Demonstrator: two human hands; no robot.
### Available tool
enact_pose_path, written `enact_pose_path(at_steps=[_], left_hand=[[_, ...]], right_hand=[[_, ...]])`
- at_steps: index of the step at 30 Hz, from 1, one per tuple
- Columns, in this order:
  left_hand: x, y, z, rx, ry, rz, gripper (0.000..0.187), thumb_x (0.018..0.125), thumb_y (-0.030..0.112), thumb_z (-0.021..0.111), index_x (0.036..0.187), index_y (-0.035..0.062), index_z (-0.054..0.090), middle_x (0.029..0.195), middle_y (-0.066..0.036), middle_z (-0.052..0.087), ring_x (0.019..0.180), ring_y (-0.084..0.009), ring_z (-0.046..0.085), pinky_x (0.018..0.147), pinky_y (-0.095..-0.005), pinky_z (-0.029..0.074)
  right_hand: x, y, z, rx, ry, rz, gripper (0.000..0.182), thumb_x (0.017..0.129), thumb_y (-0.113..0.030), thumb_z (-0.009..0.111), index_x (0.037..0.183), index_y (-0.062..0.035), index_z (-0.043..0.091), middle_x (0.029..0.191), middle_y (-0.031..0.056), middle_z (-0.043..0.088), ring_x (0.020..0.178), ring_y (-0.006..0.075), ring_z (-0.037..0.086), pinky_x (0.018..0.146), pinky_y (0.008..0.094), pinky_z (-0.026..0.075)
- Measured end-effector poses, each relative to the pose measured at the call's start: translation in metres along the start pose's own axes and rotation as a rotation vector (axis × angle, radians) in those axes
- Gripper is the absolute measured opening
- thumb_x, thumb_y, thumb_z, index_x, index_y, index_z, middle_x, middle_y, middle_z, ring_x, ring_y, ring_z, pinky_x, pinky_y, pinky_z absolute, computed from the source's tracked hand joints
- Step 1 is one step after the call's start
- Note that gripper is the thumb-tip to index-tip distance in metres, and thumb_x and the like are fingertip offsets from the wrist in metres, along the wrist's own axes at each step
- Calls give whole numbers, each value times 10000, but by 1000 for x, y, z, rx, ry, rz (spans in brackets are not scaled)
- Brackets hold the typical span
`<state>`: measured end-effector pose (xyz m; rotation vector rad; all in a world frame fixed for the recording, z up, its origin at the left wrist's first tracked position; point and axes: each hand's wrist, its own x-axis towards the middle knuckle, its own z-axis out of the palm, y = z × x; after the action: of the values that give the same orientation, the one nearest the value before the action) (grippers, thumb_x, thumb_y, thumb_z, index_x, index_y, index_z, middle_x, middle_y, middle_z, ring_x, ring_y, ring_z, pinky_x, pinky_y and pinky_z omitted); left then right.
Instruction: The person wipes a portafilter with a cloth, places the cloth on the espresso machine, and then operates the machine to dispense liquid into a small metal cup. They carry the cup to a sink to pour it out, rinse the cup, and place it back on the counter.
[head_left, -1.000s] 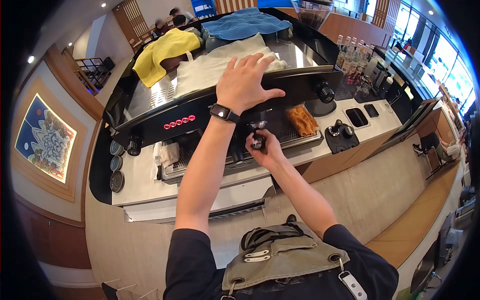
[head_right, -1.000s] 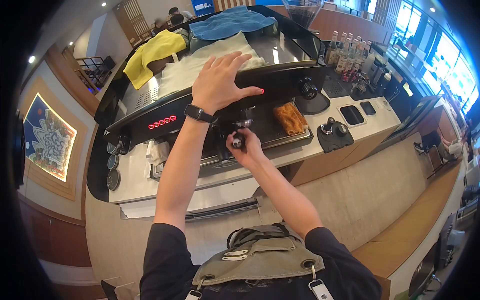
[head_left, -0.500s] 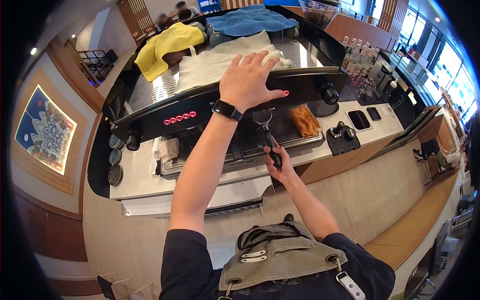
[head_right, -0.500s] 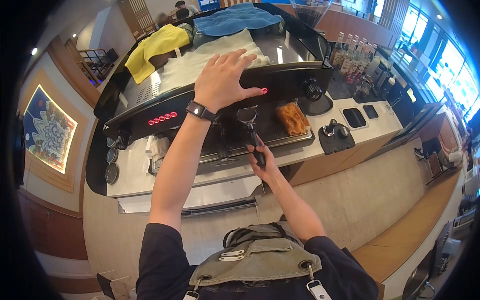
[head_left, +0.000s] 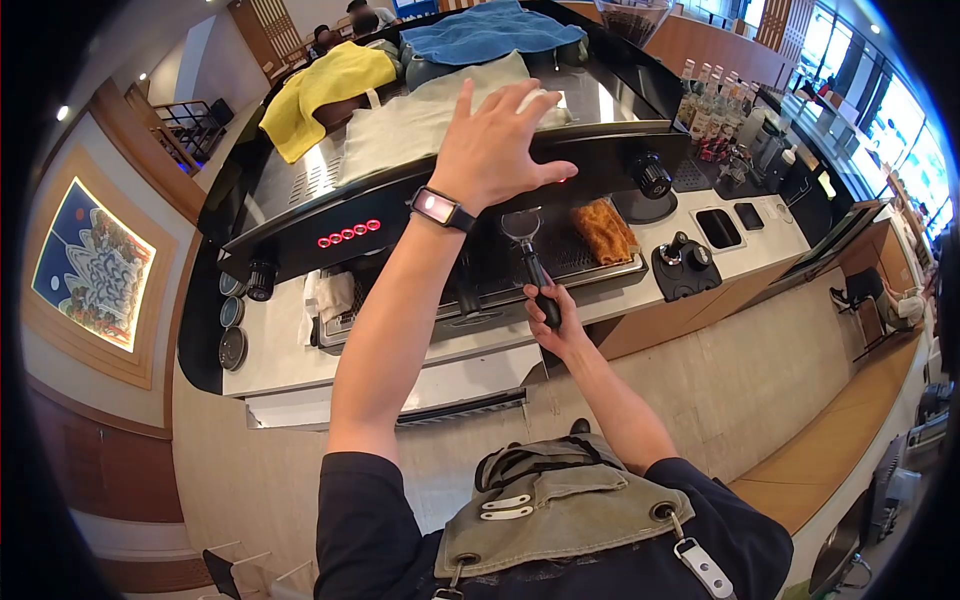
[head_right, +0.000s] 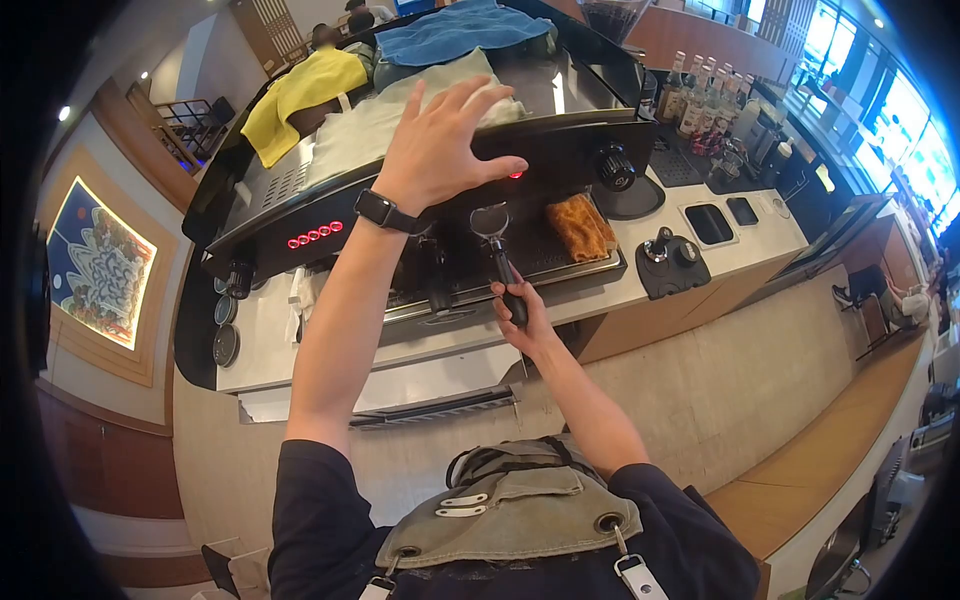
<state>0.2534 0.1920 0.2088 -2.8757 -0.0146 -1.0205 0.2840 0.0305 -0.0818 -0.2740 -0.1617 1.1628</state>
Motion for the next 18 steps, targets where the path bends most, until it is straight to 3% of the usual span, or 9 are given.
enact_pose_path(at_steps=[12, 15, 18], left_hand=[[1, 5, 18, 75, -41, -26, 923, 774, 614, 796, 1542, 267, 419, 1562, -69, 498, 1424, -283, 489, 1232, -561, 297], [0, 2, 21, 100, 5, 4, 953, 771, 644, 783, 1557, 270, 394, 1558, -70, 500, 1414, -280, 500, 1235, -554, 297], [-1, 4, 20, 33, 36, -18, 961, 770, 681, 766, 1556, 269, 399, 1548, -71, 510, 1407, -280, 505, 1238, -541, 299]], right_hand=[[-3, -14, -2, -61, 103, 16, 618, 950, -115, 560, 1544, -156, 397, 997, 62, 617, 608, 130, 547, 391, 239, 404], [-18, -42, 32, -534, 277, -5, 610, 922, -84, 570, 1517, -138, 447, 1006, 66, 627, 559, 120, 534, 382, 238, 400], [-17, -71, 25, -1255, 234, -56, 689, 884, -80, 624, 1551, -150, 466, 1009, 102, 671, 596, 148, 597, 518, 286, 488]])
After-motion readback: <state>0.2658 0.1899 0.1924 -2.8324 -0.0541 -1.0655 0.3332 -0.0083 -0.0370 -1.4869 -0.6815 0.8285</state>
